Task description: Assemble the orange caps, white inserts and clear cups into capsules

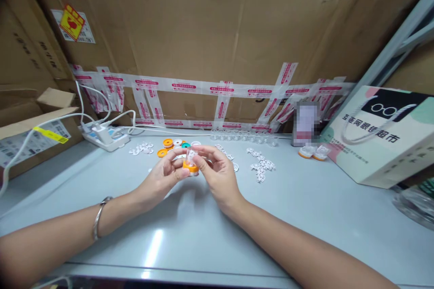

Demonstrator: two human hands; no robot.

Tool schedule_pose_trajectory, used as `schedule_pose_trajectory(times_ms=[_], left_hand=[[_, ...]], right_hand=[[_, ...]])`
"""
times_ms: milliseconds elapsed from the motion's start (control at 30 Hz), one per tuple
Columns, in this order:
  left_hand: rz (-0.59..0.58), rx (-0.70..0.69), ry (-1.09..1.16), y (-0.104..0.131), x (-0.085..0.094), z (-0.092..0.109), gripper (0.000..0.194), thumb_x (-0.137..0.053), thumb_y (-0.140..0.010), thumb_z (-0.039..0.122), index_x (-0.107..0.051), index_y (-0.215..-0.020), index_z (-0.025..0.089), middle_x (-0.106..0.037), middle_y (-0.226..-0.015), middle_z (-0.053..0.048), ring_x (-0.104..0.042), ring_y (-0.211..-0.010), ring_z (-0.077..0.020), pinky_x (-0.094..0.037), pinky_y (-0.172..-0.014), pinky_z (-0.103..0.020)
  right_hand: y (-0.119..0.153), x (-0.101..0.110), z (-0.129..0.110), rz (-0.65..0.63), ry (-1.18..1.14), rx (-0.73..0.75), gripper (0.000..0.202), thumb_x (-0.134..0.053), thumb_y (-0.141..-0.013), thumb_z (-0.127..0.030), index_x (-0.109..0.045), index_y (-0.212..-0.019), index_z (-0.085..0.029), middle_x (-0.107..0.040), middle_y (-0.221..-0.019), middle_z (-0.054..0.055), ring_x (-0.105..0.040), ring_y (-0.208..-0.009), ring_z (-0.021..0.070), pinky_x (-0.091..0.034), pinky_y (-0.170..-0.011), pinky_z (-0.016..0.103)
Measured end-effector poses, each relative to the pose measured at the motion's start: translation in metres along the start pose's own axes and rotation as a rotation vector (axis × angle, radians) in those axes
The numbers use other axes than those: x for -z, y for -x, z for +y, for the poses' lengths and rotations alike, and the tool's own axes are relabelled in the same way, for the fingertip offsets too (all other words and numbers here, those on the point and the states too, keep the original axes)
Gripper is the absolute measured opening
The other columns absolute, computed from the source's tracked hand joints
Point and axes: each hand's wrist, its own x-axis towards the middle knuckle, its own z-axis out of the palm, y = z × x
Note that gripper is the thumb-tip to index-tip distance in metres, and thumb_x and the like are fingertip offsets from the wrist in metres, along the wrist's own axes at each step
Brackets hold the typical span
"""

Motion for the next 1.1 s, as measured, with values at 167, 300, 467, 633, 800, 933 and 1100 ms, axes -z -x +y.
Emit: schedule_pose_trajectory(times_ms=[167,300,467,633,800,933,1100], left_hand=[[0.023,0.037,-0.009,0.000,-0.001,-0.001,0.038,-0.068,-0.075,0.019,-0.048,-0.107,0.019,-0.063,-0.099,-0.005,-0.059,-0.096,-0.0168,-0.043,-0.087,-0.031],[0.010,0.060,0.068,-0.001,0.001,-0.002,0.041,-0.067,-0.076,0.018,-0.047,-0.112,0.019,-0.064,-0.104,-0.007,-0.061,-0.095,-0.0168,-0.042,-0.089,-0.033],[0.015,0.081,0.181,-0.002,0.002,0.001,0.038,-0.068,-0.075,0.015,-0.050,-0.109,0.018,-0.067,-0.099,-0.004,-0.062,-0.090,-0.0142,-0.045,-0.085,-0.030],[-0.009,0.067,0.180,0.000,0.001,0.001,0.033,-0.067,-0.077,0.017,-0.053,-0.107,0.019,-0.067,-0.099,-0.004,-0.062,-0.089,-0.0134,-0.047,-0.082,-0.028],[0.003,0.037,0.084,0.001,0.000,-0.002,0.034,-0.067,-0.077,0.021,-0.052,-0.108,0.018,-0.065,-0.103,-0.005,-0.061,-0.089,-0.0139,-0.047,-0.082,-0.028],[0.010,0.003,-0.028,0.002,0.000,-0.004,0.031,-0.065,-0.079,0.021,-0.052,-0.107,0.019,-0.064,-0.100,-0.005,-0.060,-0.092,-0.0142,-0.046,-0.083,-0.027],[-0.011,0.061,-0.020,-0.002,0.000,-0.002,0.033,-0.064,-0.079,0.021,-0.054,-0.110,0.019,-0.062,-0.110,-0.006,-0.058,-0.099,-0.0162,-0.044,-0.088,-0.028]], right_hand=[[0.001,-0.003,-0.001,0.039,0.000,0.026,0.015,-0.070,-0.072,-0.026,-0.061,-0.084,-0.027,-0.065,-0.090,-0.001,-0.059,-0.085,0.0135,-0.048,-0.074,0.026],[0.001,0.000,-0.005,-0.040,-0.075,-0.044,0.011,-0.055,-0.085,-0.032,-0.060,-0.093,-0.026,-0.064,-0.108,0.003,-0.057,-0.101,0.0165,-0.045,-0.088,0.033],[-0.003,0.005,-0.005,-0.112,-0.115,-0.069,0.012,-0.059,-0.083,-0.030,-0.059,-0.093,-0.024,-0.064,-0.111,0.004,-0.058,-0.104,0.0186,-0.046,-0.086,0.035],[-0.007,0.007,-0.005,-0.056,-0.075,-0.065,0.015,-0.068,-0.074,-0.031,-0.058,-0.081,-0.022,-0.067,-0.098,0.003,-0.062,-0.091,0.0164,-0.050,-0.073,0.029],[-0.001,0.003,-0.001,0.030,-0.027,0.038,0.018,-0.070,-0.072,-0.031,-0.055,-0.076,-0.022,-0.063,-0.090,0.001,-0.060,-0.088,0.0151,-0.050,-0.076,0.030],[0.006,-0.003,0.006,0.142,0.022,0.150,0.016,-0.068,-0.074,-0.031,-0.054,-0.077,-0.023,-0.059,-0.088,0.001,-0.059,-0.091,0.0150,-0.047,-0.083,0.032],[0.004,-0.001,0.003,0.077,0.027,0.043,0.017,-0.065,-0.077,-0.033,-0.053,-0.084,-0.024,-0.061,-0.091,0.002,-0.059,-0.093,0.0173,-0.047,-0.085,0.035]])
